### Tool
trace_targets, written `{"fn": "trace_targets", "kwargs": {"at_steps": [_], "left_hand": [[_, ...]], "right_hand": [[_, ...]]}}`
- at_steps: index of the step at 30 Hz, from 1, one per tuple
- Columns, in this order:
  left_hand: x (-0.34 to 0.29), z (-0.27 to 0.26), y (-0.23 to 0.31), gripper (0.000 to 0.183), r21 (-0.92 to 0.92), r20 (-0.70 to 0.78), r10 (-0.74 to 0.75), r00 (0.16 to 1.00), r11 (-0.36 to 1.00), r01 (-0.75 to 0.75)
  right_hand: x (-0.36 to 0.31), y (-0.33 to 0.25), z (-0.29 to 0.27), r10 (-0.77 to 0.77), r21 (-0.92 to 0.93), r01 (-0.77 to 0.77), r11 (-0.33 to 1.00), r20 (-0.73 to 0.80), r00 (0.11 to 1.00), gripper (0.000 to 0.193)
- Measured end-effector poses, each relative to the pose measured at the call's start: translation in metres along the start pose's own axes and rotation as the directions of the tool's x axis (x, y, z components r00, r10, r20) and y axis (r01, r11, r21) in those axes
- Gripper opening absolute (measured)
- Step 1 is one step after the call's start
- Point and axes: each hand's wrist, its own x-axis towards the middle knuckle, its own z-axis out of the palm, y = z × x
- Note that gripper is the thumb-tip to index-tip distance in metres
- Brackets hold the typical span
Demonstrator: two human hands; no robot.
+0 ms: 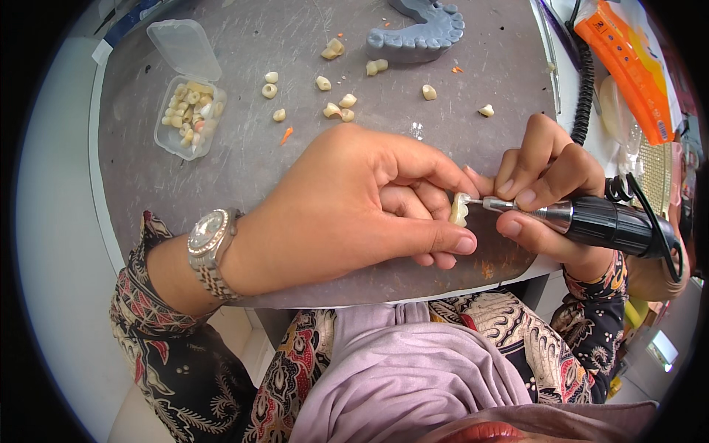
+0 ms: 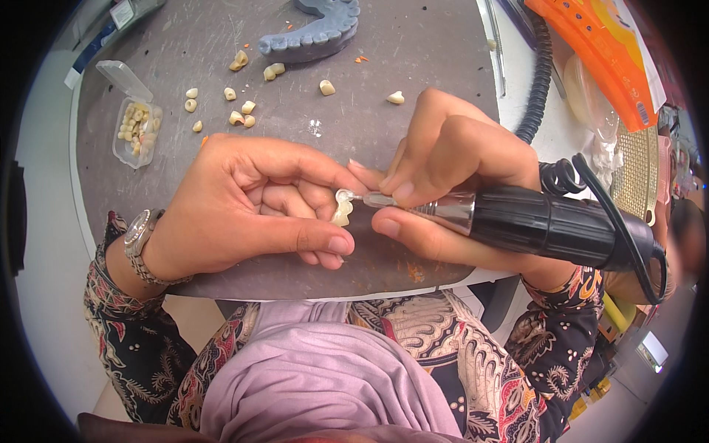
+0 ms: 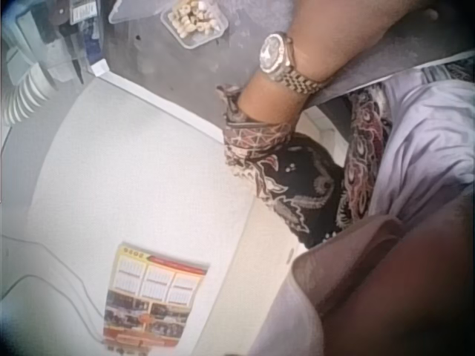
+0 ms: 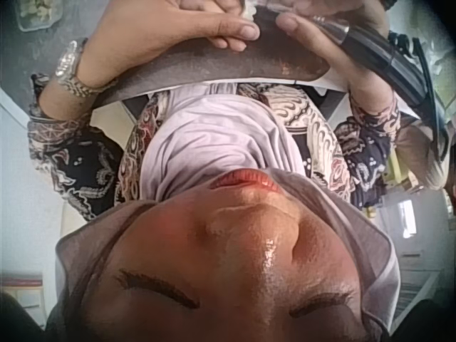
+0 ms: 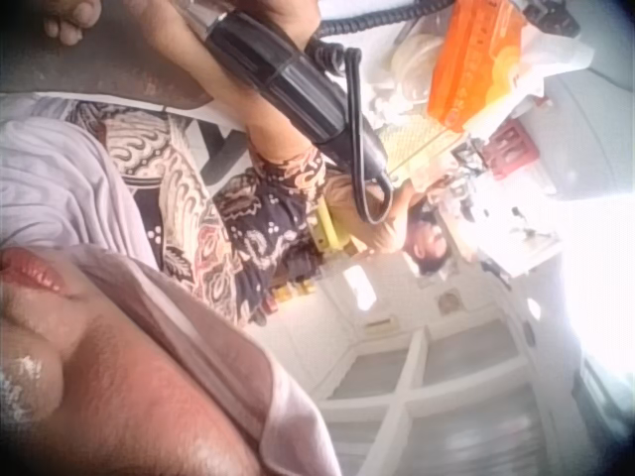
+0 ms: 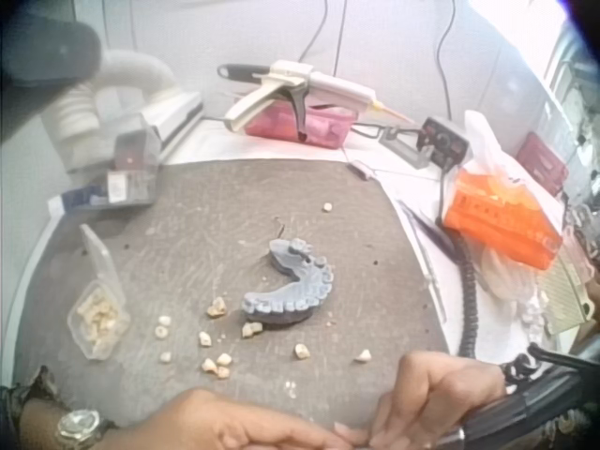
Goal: The person uses a rotary tool to grind and shape individual artificial teeth, then cleans them with a toothbrush. They place the prepared teeth into a yellow denture base and fit it against a blue dental cast to check the alignment.
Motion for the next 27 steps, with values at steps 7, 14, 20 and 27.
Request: {"fn": "trace_targets", "kwargs": {"at_steps": [7,14,20,27], "left_hand": [[0.0003,-0.0006,-0.0053,0.037,-0.021,-0.009,0.032,0.999,0.999,-0.033],[0.0007,-0.0015,-0.0062,0.036,-0.017,0.002,0.053,0.999,0.998,-0.053],[0.0008,-0.0013,-0.0057,0.035,-0.041,0.013,0.044,0.999,0.998,-0.044],[0.0005,-0.001,-0.0062,0.033,-0.04,0.011,0.044,0.999,0.998,-0.044]], "right_hand": [[-0.0009,0.0054,0.0018,-0.01,-0.009,0.01,1.0,-0.024,1.0,0.024],[-0.0016,0.0057,0.0014,-0.026,-0.039,0.025,0.999,-0.022,0.999,0.024],[-0.0035,0.0044,0.002,0.004,-0.01,-0.004,1.0,-0.04,0.999,0.024],[-0.0039,0.0032,0.0012,0.016,-0.044,-0.018,0.999,-0.03,0.999,0.023]]}}
